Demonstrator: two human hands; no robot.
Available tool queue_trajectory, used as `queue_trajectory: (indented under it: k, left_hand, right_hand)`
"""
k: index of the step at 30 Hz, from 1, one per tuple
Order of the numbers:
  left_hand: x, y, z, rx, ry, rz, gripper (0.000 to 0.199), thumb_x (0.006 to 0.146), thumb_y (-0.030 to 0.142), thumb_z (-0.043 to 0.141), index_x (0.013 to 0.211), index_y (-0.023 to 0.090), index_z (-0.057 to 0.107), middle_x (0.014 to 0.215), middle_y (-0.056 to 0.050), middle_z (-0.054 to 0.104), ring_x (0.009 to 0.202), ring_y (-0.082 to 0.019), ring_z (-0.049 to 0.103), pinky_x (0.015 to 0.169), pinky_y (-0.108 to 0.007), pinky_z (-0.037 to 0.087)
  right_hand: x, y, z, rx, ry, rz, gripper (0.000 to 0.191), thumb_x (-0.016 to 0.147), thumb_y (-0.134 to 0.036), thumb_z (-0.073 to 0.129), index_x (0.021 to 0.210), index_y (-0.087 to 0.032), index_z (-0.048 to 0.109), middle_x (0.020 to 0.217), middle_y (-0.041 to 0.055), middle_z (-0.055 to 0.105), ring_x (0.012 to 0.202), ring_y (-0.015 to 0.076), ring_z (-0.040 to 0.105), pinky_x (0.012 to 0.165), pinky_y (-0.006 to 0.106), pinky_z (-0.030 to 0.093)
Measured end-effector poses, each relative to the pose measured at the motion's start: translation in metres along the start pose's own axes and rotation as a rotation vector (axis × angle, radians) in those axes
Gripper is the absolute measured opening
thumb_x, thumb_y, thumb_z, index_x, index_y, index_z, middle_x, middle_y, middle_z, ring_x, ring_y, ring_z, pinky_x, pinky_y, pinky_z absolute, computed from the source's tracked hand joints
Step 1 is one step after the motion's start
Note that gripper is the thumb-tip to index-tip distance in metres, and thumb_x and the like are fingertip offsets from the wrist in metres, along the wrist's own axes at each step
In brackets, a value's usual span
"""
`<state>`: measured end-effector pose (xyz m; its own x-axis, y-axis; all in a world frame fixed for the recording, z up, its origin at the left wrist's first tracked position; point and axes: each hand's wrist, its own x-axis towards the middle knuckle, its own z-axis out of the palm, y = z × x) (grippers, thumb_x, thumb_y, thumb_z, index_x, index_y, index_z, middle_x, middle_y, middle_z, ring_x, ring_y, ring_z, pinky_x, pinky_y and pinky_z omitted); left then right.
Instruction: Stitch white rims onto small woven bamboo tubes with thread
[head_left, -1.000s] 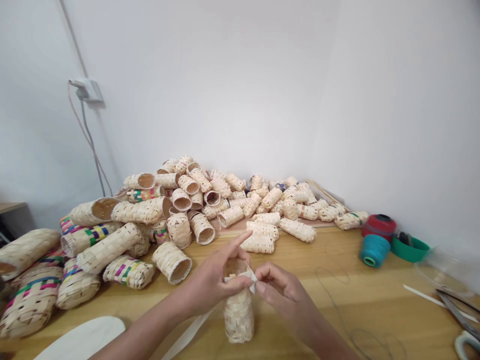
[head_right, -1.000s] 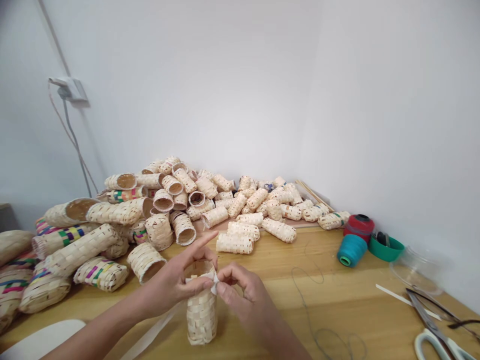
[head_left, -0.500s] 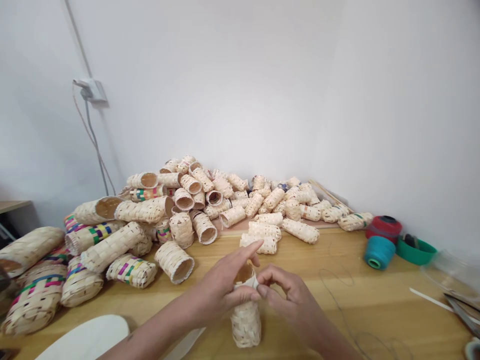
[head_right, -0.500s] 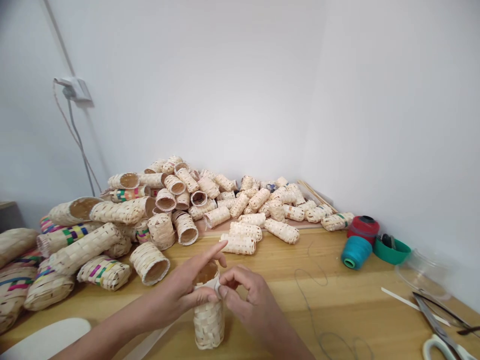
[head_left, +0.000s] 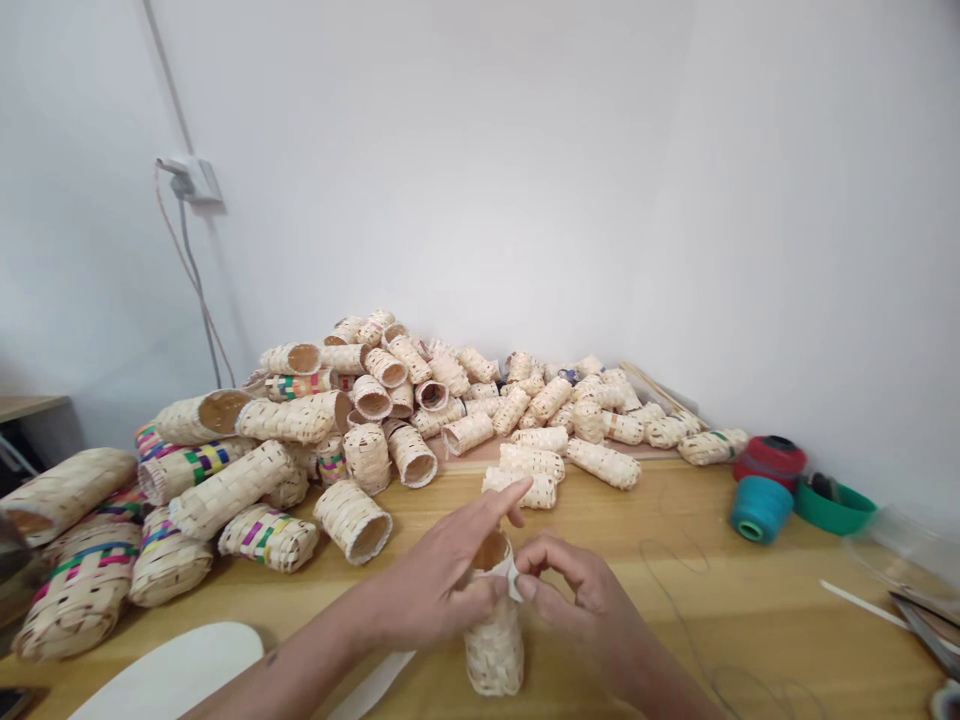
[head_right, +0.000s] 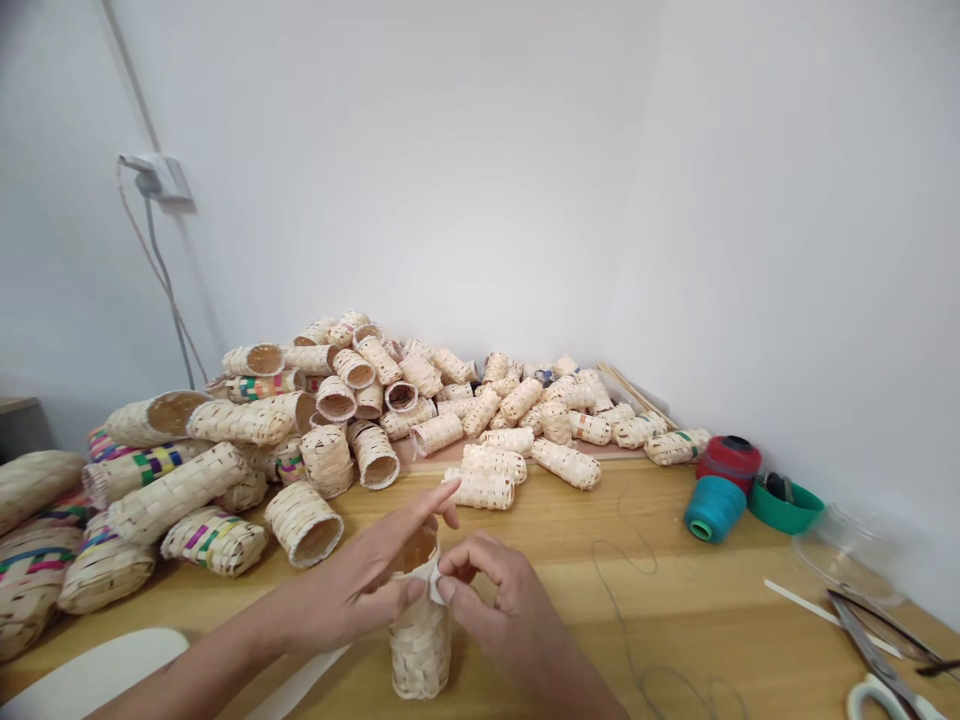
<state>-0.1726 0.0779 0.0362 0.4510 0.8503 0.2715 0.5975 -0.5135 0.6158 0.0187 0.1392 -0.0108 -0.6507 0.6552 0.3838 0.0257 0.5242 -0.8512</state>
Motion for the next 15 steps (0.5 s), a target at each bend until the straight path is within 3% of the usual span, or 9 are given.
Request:
queue_trajectory:
  k: [6,10,15]
  left_hand:
    - [-0.003,0.002,-0.002,-0.063,0.014,-0.061,0.081,0.085,0.02,0.055,0.151,0.033,0.009,0.143,-0.008,0.039,0.125,-0.028,0.041,0.106,-0.045,0.032]
    - [-0.001,0.004,-0.003,-0.16,0.041,-0.154,0.085,0.084,0.02,0.057,0.151,0.035,0.007,0.137,-0.008,0.043,0.111,-0.024,0.051,0.09,-0.036,0.045]
    - [0.001,0.002,-0.008,-0.264,0.032,-0.156,0.087,0.084,0.022,0.059,0.151,0.033,0.004,0.121,-0.007,0.05,0.096,-0.02,0.053,0.078,-0.031,0.047]
  right_hand:
    - [0.001,0.001,-0.002,-0.012,0.002,-0.017,0.012,0.084,-0.024,0.054,0.074,-0.02,0.061,0.073,-0.0008,0.057,0.071,0.0154,0.053,0.069,0.027,0.041]
    - [0.001,0.006,-0.003,0.035,0.032,-0.043,0.012,0.087,-0.026,0.055,0.078,-0.02,0.06,0.075,-0.001,0.055,0.073,0.0151,0.052,0.07,0.027,0.041]
    - [0.001,0.01,-0.001,0.181,0.011,-0.067,0.016,0.091,-0.033,0.054,0.084,-0.02,0.06,0.082,0.0006,0.058,0.078,0.0159,0.053,0.073,0.028,0.041]
